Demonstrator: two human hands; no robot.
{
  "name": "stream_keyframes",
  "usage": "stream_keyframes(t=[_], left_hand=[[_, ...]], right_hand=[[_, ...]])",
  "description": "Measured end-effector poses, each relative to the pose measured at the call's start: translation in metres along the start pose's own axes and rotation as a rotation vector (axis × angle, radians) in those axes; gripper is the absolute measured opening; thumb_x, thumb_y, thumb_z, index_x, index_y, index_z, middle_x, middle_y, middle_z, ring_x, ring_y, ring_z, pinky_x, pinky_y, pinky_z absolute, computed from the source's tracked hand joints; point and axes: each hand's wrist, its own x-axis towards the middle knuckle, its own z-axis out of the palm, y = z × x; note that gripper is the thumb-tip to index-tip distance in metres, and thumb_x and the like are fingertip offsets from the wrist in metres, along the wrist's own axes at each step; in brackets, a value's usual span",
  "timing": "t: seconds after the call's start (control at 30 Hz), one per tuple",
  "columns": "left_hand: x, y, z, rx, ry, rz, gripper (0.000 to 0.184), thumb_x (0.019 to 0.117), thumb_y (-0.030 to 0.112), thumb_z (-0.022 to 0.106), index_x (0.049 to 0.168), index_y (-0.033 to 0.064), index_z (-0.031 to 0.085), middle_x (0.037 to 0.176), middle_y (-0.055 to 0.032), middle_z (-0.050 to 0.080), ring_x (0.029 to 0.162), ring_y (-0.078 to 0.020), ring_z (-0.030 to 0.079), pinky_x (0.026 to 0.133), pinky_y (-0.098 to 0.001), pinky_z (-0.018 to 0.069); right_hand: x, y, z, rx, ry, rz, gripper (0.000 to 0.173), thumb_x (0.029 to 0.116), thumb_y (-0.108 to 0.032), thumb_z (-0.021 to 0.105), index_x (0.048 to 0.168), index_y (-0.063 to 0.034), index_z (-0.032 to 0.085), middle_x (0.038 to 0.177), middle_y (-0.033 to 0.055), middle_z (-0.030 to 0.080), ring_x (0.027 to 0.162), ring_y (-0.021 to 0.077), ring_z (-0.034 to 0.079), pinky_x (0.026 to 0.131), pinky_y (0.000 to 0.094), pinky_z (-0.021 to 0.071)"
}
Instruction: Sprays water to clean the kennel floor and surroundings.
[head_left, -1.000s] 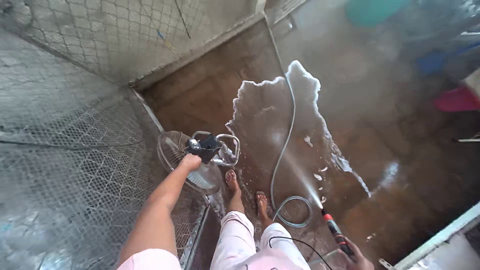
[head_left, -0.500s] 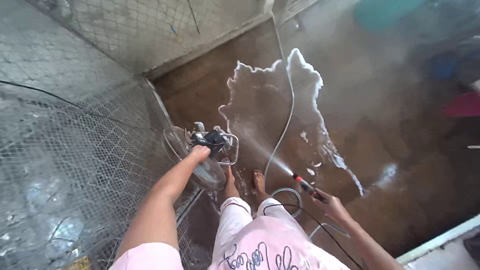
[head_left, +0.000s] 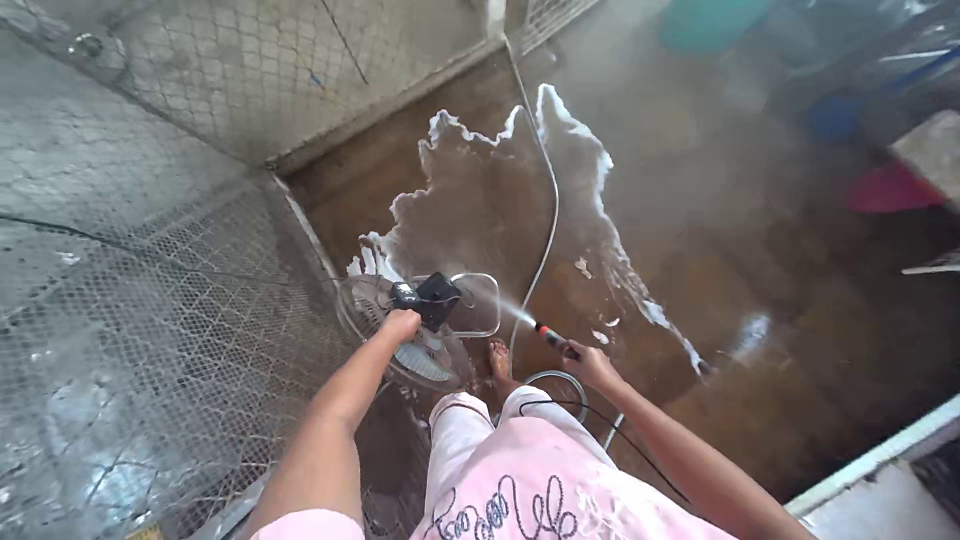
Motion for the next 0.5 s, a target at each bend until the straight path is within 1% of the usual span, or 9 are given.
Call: stream_keyframes(t=[0.07, 0.17, 0.3, 0.37, 0.5], left_hand=[[-0.004, 0.008, 0.004, -0.009, 0.005, 0.004, 0.023, 0.0994, 0.012, 0.059, 0.115, -0.0021, 0.069, 0.123, -0.0264, 0.067, 0.12, -0.0459, 0.062, 0.097, -0.0668, 0.0473], [-0.015, 0.023, 0.012, -0.03, 0.013, 0.003, 0.024, 0.1005, 0.012, 0.057, 0.116, -0.0016, 0.069, 0.123, -0.0261, 0.067, 0.12, -0.0459, 0.062, 0.097, -0.0658, 0.0475], [-0.041, 0.038, 0.025, -0.055, 0.02, 0.007, 0.026, 0.1028, 0.011, 0.053, 0.12, -0.0027, 0.067, 0.125, -0.0265, 0.066, 0.121, -0.0459, 0.061, 0.1, -0.064, 0.0456], [-0.06, 0.045, 0.037, -0.062, 0.014, 0.003, 0.026, 0.103, 0.01, 0.052, 0.12, -0.0035, 0.066, 0.123, -0.0267, 0.067, 0.12, -0.0458, 0.062, 0.1, -0.0633, 0.0455], [-0.112, 0.058, 0.063, -0.105, -0.001, -0.012, 0.025, 0.1033, 0.007, 0.05, 0.118, -0.0059, 0.066, 0.121, -0.0277, 0.067, 0.119, -0.0461, 0.062, 0.101, -0.0624, 0.0451]], right_hand=[[0.001, 0.005, -0.007, -0.008, 0.026, 0.006, 0.045, 0.1044, -0.02, 0.059, 0.147, -0.0068, 0.054, 0.125, 0.0258, 0.067, 0.117, 0.0417, 0.065, 0.103, 0.0592, 0.049], [0.003, 0.015, -0.017, -0.057, 0.005, 0.009, 0.044, 0.1041, -0.021, 0.06, 0.145, -0.0057, 0.055, 0.127, 0.0266, 0.066, 0.12, 0.0423, 0.063, 0.105, 0.06, 0.0472], [0.004, 0.028, -0.038, -0.06, 0.074, 0.029, 0.045, 0.1054, -0.02, 0.058, 0.147, -0.0041, 0.053, 0.129, 0.0291, 0.065, 0.12, 0.0445, 0.063, 0.104, 0.0605, 0.0471], [0.009, 0.042, -0.046, -0.09, 0.077, 0.035, 0.045, 0.1056, -0.021, 0.058, 0.147, -0.0041, 0.053, 0.13, 0.0289, 0.064, 0.122, 0.0447, 0.063, 0.105, 0.0606, 0.0476], [0.019, 0.057, -0.044, -0.184, 0.042, 0.04, 0.041, 0.105, -0.021, 0.059, 0.142, -0.0032, 0.057, 0.129, 0.029, 0.065, 0.123, 0.0462, 0.062, 0.105, 0.0633, 0.0461]])
